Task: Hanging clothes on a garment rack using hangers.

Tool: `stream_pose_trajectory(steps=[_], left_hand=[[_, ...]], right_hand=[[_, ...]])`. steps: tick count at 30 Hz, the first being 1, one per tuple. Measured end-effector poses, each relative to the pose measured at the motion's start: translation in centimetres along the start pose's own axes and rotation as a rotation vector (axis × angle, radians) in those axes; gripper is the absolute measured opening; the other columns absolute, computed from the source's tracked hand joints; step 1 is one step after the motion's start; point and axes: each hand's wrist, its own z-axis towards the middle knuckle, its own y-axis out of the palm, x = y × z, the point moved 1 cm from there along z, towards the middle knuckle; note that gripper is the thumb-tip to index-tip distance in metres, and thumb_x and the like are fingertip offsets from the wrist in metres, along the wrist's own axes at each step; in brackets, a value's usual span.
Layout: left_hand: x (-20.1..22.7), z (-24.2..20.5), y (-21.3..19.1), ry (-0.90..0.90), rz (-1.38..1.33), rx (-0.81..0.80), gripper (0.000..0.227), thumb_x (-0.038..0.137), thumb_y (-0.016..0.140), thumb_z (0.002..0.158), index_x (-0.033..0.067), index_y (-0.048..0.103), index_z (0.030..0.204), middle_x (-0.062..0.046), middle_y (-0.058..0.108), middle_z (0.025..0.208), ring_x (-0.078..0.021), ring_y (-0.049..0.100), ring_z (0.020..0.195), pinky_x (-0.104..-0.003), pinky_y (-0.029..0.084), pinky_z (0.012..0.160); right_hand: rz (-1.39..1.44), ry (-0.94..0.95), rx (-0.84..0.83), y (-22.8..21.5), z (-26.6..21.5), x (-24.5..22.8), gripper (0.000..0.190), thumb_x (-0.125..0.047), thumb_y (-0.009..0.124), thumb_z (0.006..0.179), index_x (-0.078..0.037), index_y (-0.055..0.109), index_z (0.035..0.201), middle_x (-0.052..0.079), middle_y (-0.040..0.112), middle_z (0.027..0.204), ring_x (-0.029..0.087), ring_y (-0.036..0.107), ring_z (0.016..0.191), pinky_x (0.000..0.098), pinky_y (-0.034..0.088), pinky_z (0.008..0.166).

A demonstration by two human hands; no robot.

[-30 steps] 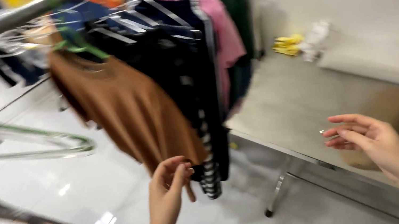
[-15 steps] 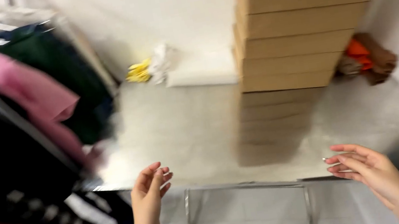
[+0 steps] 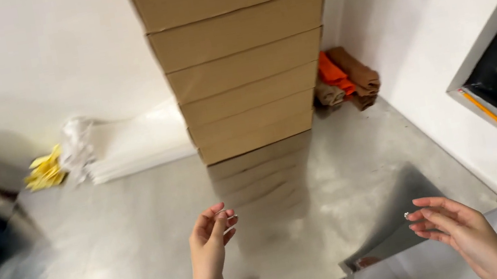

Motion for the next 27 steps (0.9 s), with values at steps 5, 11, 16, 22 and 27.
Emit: stream_pose_trajectory(steps=[5,11,16,22,27], left_hand=[[-0.2,6.6,5.6,-0.021,-0.031,-0.109,0.026,0.014,0.061,0.101,0.0047,0.069,0.124,-0.011,0.077,0.106,-0.0231,0.075,0.099,-0.036,0.057,0.091],[0.1,11.9,11.8,-0.136,0.093,-0.204,0.026,0.014,0.058,0.101,0.0049,0.07,0.123,-0.01,0.079,0.109,-0.0209,0.074,0.099,-0.036,0.057,0.093],[-1.0,14.7,15.7,-0.2,0.162,-0.246,0.024,0.013,0.057,0.103,0.0057,0.072,0.12,-0.009,0.079,0.11,-0.0198,0.074,0.094,-0.033,0.057,0.088],[-2.0,18.5,18.8,-0.165,0.25,-0.142,0.023,0.014,0.059,0.101,0.0093,0.074,0.118,-0.006,0.08,0.112,-0.0188,0.078,0.096,-0.032,0.058,0.087],[-3.7,20.1,19.6,-0.214,0.283,-0.062,0.026,0.017,0.06,0.101,0.0087,0.077,0.118,-0.005,0.083,0.107,-0.0189,0.08,0.095,-0.031,0.058,0.086]], right_hand=[[0.027,-0.003,0.085,0.4,4.0,-1.2,0.028,0.005,0.057,0.105,0.015,0.07,0.128,0.039,0.075,0.109,0.048,0.07,0.095,0.0542,0.056,0.094],[0.022,-0.007,0.146,0.4,10.0,-0.8,0.027,0.005,0.058,0.104,0.016,0.072,0.124,0.038,0.076,0.105,0.048,0.072,0.091,0.0545,0.06,0.091],[-0.034,0.038,0.107,1.8,17.6,0.1,0.029,0.006,0.059,0.101,0.012,0.073,0.126,0.035,0.078,0.103,0.042,0.073,0.084,0.0493,0.06,0.081],[-0.246,0.067,-0.055,7.7,32.6,-0.6,0.036,-0.01,0.069,0.098,-0.002,0.069,0.133,0.019,0.079,0.112,0.032,0.075,0.092,0.041,0.061,0.079],[-0.622,0.035,-0.056,15.1,42.0,-3.0,0.089,-0.057,0.071,0.081,-0.014,0.047,0.156,0.011,0.056,0.148,0.027,0.053,0.138,0.0406,0.045,0.113]])
